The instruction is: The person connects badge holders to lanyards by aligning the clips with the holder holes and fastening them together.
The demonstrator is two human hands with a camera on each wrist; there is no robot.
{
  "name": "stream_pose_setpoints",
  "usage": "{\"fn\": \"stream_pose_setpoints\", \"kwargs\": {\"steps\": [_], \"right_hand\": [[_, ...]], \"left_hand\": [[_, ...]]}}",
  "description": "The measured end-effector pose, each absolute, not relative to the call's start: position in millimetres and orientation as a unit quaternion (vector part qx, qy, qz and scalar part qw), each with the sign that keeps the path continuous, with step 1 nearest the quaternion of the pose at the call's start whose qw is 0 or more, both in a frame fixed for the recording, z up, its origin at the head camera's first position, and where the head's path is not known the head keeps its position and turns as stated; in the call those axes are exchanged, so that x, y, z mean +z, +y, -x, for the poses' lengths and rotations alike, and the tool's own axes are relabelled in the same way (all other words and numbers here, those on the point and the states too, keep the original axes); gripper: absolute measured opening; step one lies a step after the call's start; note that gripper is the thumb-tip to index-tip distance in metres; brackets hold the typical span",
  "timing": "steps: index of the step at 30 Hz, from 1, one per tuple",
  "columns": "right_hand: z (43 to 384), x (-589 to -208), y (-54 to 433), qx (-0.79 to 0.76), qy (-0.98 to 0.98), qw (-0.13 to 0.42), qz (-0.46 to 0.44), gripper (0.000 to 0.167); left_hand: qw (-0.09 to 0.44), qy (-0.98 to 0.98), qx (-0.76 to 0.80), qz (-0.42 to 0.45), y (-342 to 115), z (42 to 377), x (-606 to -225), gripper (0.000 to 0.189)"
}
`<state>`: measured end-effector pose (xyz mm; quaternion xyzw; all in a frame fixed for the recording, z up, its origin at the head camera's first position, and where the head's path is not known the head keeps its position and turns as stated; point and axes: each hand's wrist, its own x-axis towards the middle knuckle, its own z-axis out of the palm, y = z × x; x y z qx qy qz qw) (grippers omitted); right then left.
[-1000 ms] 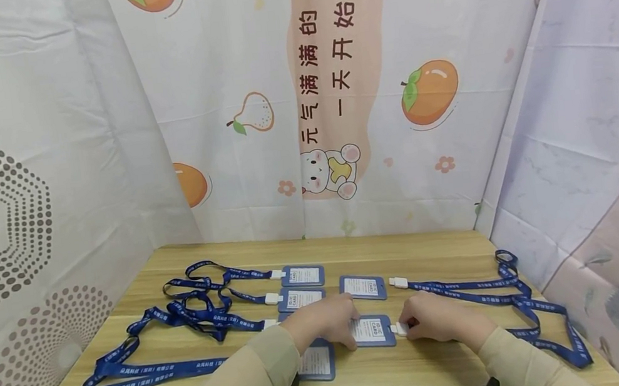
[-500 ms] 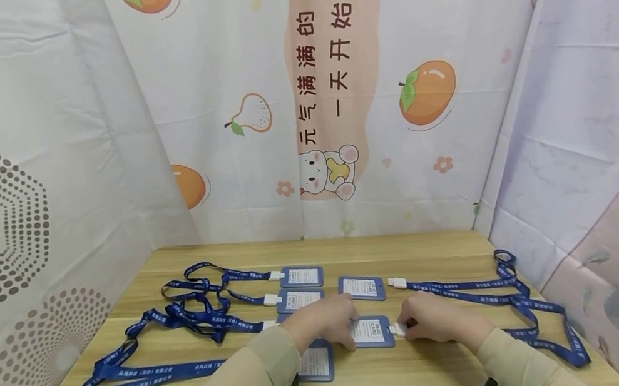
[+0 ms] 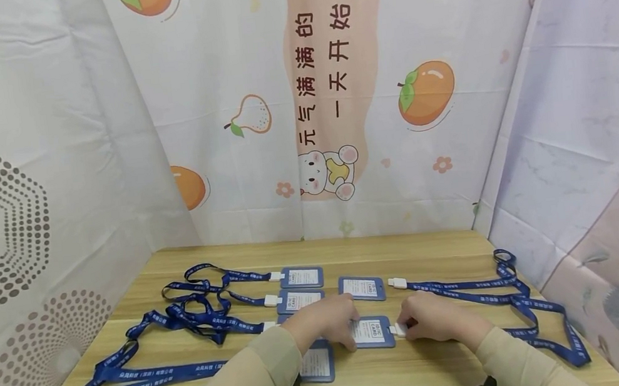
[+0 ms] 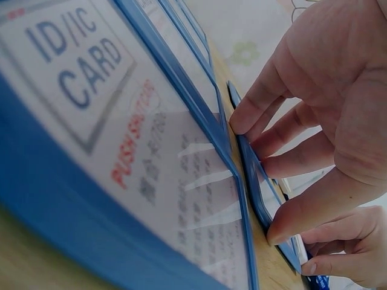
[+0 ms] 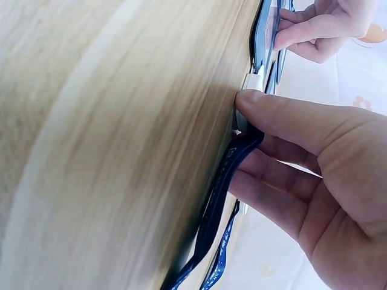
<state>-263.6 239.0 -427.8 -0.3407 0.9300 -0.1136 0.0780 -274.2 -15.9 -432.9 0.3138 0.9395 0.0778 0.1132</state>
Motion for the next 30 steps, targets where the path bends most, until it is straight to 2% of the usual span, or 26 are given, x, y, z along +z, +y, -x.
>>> {"fn": "stream_pose_setpoints", "kwargs": {"steps": [30], "right_hand": [[266.6,-429.1,241.2,-0.121,0.926,0.08,0.349,0.011]], "left_hand": [[0.118,0.937,0.089,-0.317,-15.5,275.0,-431.5,0.05]]}}
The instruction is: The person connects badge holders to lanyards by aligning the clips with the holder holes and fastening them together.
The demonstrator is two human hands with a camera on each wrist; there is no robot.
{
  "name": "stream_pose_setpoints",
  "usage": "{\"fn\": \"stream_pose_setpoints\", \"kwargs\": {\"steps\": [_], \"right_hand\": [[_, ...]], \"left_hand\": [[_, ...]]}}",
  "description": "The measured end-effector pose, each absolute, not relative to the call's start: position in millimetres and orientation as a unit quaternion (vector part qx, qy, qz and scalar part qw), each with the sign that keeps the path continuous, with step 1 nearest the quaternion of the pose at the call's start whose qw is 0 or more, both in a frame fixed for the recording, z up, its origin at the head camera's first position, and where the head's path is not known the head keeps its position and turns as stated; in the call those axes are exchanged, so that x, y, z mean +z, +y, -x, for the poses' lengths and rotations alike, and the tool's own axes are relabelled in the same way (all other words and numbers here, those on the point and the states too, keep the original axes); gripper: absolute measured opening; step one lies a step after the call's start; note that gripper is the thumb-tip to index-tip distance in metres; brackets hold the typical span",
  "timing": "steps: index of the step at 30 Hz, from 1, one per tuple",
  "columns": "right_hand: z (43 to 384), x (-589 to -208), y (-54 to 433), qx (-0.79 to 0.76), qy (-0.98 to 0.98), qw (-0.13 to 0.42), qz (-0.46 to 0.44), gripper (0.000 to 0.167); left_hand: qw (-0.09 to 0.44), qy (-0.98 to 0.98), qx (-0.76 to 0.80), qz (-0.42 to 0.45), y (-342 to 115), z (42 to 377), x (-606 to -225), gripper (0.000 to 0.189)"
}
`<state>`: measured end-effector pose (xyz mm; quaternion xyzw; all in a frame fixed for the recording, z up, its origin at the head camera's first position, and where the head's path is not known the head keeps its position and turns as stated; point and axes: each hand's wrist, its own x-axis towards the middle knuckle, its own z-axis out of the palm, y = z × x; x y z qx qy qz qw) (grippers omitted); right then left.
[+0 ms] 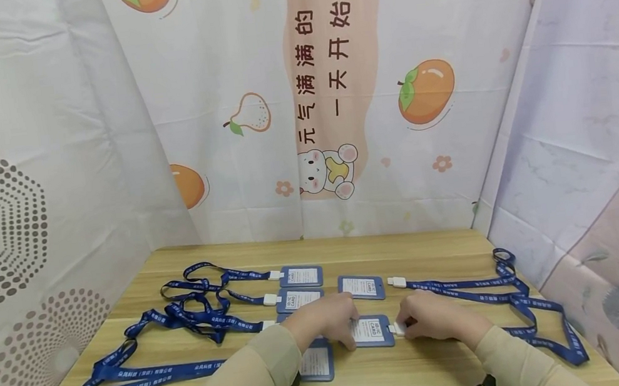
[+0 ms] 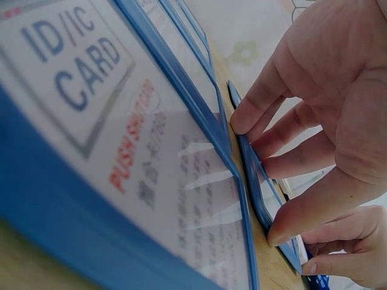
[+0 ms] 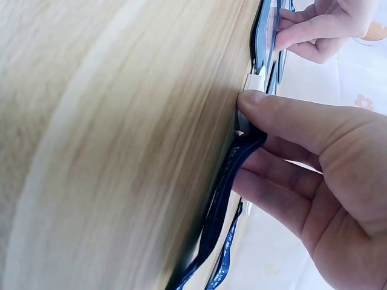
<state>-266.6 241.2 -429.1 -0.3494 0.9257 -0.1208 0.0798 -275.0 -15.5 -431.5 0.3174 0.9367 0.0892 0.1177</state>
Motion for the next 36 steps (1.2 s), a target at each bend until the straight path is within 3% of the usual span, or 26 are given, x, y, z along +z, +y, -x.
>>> {"fn": "stream_pose_setpoints", "kwargs": {"steps": [36], "right_hand": [[265.2,-428.3,237.6,-0.122,0.926,0.081,0.348,0.009]], "left_hand": [[0.117,0.939,0.088,-0.313,-15.0,275.2,-430.6,0.053]]}}
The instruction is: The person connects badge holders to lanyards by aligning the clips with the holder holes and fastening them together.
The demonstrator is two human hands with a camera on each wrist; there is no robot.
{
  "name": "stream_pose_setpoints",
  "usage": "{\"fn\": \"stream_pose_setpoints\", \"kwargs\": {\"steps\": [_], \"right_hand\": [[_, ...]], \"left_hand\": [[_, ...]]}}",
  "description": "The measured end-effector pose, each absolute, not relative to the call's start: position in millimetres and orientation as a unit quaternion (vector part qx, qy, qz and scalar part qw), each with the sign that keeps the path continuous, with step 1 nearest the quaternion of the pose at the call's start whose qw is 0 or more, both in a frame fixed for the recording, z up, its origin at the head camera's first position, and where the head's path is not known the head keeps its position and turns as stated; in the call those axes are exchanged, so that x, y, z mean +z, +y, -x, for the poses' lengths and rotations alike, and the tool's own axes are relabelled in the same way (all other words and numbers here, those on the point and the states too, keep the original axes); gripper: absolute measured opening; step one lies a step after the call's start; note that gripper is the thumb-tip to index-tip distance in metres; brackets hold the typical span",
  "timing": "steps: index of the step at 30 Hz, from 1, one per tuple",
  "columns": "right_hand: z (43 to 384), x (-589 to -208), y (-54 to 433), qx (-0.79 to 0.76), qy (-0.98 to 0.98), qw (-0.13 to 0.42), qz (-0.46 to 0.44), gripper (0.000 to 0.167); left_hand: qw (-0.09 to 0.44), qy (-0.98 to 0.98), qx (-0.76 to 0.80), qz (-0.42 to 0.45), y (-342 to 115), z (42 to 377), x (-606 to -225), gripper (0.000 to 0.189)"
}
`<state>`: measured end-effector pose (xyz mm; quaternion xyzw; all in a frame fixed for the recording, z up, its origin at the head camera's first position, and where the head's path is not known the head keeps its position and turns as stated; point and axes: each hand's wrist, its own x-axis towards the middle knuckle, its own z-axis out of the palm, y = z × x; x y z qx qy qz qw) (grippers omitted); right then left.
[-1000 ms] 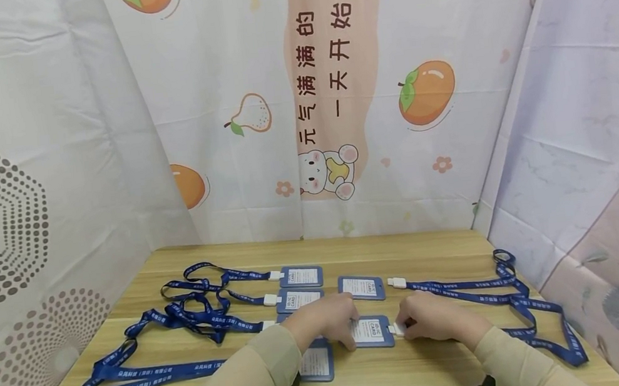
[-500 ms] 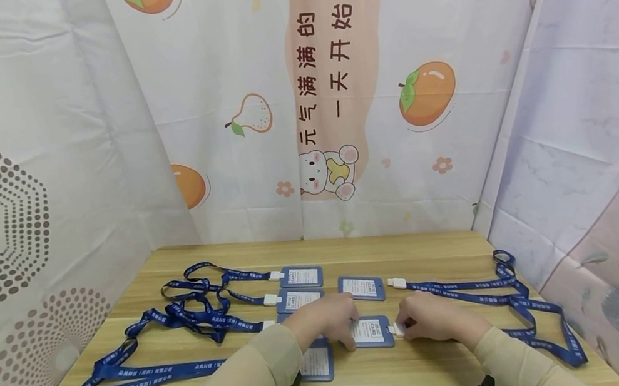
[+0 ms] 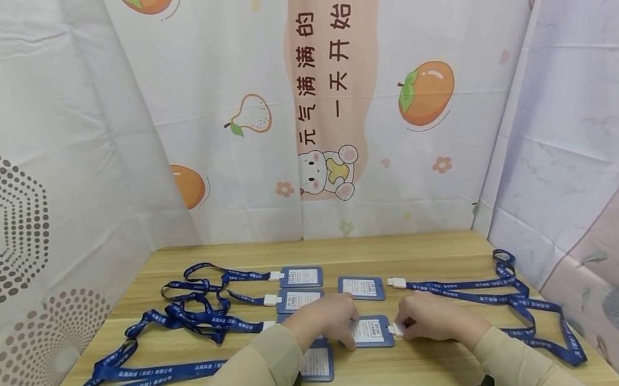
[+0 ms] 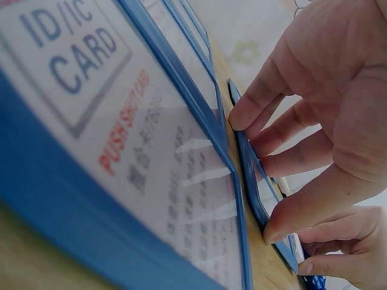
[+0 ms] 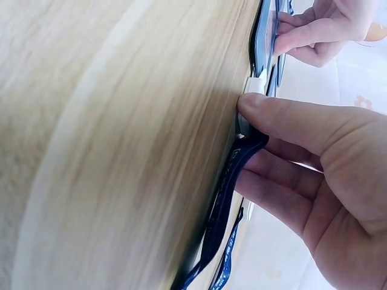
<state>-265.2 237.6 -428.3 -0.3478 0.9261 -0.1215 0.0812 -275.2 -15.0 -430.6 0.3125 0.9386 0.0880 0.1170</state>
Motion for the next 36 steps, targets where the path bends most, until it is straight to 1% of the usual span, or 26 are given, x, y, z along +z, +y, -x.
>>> {"fn": "stream_pose_setpoints", "kwargs": {"steps": [24,36], "right_hand": [[266.5,-429.2,232.7,-0.129,0.927,0.086,0.343,0.01],[266.8,-429.2,234.6,-0.136,0.928,0.076,0.339,0.016]], "left_hand": [[0.121,0.939,0.083,-0.312,-14.6,276.7,-431.3,0.053],[0.118,0.939,0.083,-0.313,-15.9,276.5,-433.0,0.055]]}}
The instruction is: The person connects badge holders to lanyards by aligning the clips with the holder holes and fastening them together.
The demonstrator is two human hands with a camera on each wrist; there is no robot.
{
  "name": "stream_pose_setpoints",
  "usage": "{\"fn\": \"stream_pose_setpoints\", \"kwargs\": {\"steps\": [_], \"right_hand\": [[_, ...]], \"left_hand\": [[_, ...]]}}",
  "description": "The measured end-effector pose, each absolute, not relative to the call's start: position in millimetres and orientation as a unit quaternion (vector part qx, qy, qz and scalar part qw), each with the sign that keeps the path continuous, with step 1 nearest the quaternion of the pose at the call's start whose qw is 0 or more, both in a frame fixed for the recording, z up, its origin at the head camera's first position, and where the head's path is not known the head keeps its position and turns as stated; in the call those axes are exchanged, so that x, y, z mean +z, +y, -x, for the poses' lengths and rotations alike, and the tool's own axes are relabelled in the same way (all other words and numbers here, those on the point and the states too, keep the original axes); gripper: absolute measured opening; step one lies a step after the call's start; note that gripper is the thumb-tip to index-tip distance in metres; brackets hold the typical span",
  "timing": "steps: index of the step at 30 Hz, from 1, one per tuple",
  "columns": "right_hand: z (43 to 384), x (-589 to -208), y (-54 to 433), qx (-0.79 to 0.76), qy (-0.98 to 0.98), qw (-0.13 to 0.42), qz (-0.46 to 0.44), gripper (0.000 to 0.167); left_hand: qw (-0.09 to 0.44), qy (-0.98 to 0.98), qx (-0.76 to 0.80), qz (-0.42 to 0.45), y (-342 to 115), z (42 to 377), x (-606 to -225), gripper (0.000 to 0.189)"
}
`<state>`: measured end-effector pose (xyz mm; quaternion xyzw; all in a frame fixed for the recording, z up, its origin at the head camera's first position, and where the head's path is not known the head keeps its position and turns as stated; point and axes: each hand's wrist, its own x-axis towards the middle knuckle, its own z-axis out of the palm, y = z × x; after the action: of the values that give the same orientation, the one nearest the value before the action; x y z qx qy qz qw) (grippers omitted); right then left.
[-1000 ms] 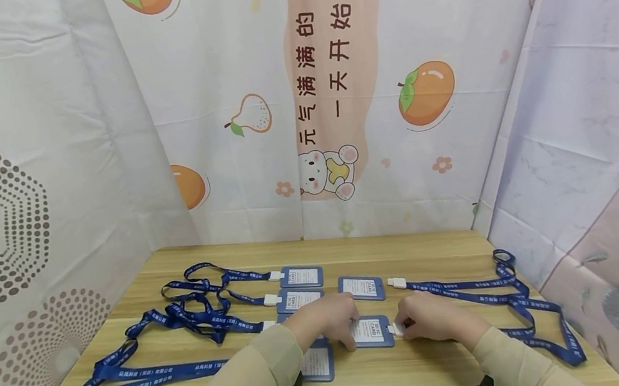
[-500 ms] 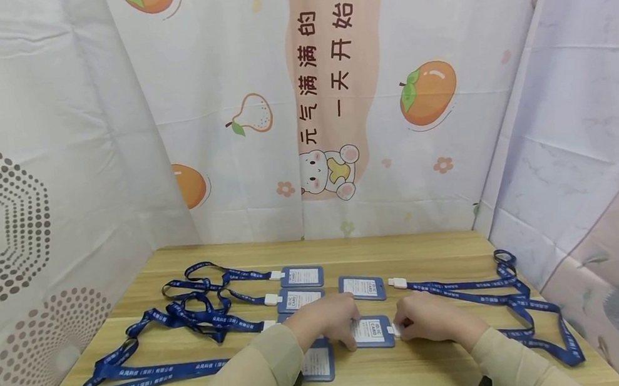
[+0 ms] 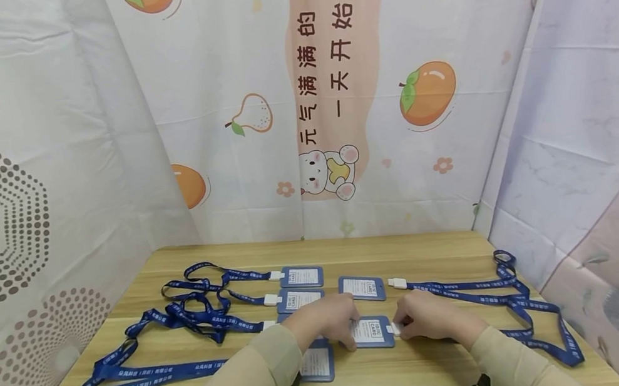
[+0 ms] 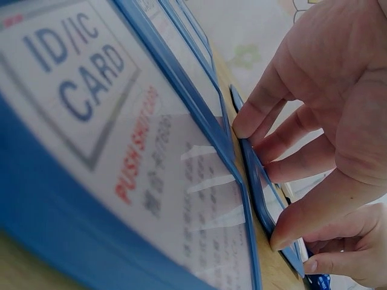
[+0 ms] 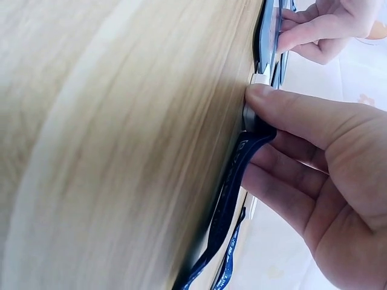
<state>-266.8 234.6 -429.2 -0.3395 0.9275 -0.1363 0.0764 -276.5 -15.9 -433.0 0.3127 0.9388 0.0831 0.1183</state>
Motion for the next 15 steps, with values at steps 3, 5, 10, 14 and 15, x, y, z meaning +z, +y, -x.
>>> {"fn": "stream_pose_setpoints", "kwargs": {"steps": [3,5,10,14,15], "right_hand": [[266.1,-429.0,234.5,-0.134,0.929,0.077,0.336,0.016],[265.4,-429.0,234.4,-0.13,0.93,0.077,0.334,0.014],[264.5,-429.6,234.7,-0.122,0.929,0.075,0.342,0.012],[265.3,-431.0,234.9,-0.117,0.928,0.07,0.347,0.011],[265.4,-431.4,235.0,-0.115,0.928,0.069,0.347,0.011]], "left_hand": [[0.12,0.939,0.091,-0.309,-16.1,276.6,-432.7,0.058],[0.121,0.939,0.094,-0.306,-16.0,276.9,-432.7,0.059],[0.127,0.94,0.097,-0.303,-16.0,277.2,-432.8,0.06],[0.124,0.939,0.097,-0.306,-16.8,277.5,-433.1,0.061],[0.123,0.939,0.097,-0.307,-17.2,277.6,-433.4,0.061]]}}
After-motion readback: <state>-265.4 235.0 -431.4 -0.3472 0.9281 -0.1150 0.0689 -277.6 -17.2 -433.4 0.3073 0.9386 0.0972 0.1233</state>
